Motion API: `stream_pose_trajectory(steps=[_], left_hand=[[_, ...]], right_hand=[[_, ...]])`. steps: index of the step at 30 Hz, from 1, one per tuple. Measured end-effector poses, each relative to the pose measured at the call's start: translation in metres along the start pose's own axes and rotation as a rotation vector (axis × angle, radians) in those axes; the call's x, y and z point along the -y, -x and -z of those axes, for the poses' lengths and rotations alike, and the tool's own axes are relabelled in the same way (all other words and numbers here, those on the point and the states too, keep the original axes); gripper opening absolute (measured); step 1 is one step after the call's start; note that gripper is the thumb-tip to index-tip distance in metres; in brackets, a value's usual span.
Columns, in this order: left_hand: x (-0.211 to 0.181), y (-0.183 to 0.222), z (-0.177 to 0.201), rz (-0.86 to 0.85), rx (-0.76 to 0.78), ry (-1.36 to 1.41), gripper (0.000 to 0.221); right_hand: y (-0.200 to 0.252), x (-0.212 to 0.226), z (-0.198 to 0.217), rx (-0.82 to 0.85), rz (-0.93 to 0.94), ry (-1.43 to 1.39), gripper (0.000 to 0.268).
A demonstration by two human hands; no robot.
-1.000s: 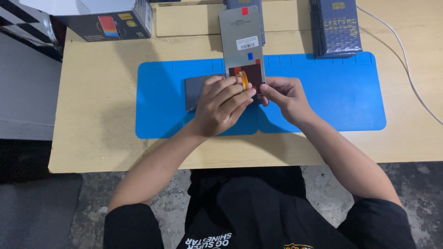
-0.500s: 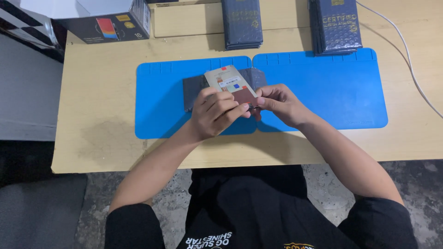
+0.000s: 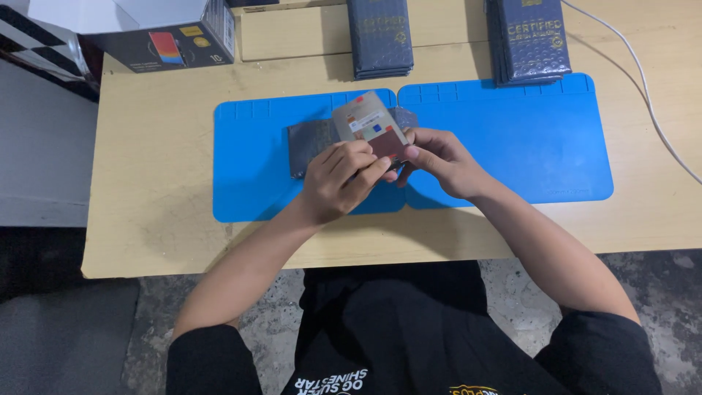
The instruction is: The person is unboxing replacement smartphone screens, removing protective plastic films, and inspecting the front and back of the displays.
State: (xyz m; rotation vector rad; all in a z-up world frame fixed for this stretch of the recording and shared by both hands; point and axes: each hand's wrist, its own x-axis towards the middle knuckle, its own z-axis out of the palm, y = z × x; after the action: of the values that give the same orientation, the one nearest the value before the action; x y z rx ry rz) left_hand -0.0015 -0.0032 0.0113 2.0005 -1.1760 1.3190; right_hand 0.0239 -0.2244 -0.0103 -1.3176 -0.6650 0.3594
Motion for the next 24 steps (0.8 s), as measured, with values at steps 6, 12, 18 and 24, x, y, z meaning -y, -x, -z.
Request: stream_pose_trajectory(steps=[6, 12, 18, 24], left_hand=[[-0.009, 0.004, -0.008, 0.099, 0.152, 0.037, 0.008], [-0.019, 0.015, -0.017, 0.218, 0.109, 0.090, 0.008], [-0.031, 0.009, -0.012, 0.334, 0.125, 0.202, 0.012], [-0.029, 0.026, -0.030, 0.501, 0.208, 0.313, 0.029]], right_hand=[[-0.005, 0.019, -0.013, -0.040, 0.124, 0.109, 0.011], [-0.002, -0.010, -0.012, -0.068, 0.128, 0.093, 0.017], [-0.005, 0.022, -0.022, -0.041, -0.008, 0.088, 0.096], [-0.006, 0.006, -0.004, -0.008, -0.073, 0.081, 0.094]])
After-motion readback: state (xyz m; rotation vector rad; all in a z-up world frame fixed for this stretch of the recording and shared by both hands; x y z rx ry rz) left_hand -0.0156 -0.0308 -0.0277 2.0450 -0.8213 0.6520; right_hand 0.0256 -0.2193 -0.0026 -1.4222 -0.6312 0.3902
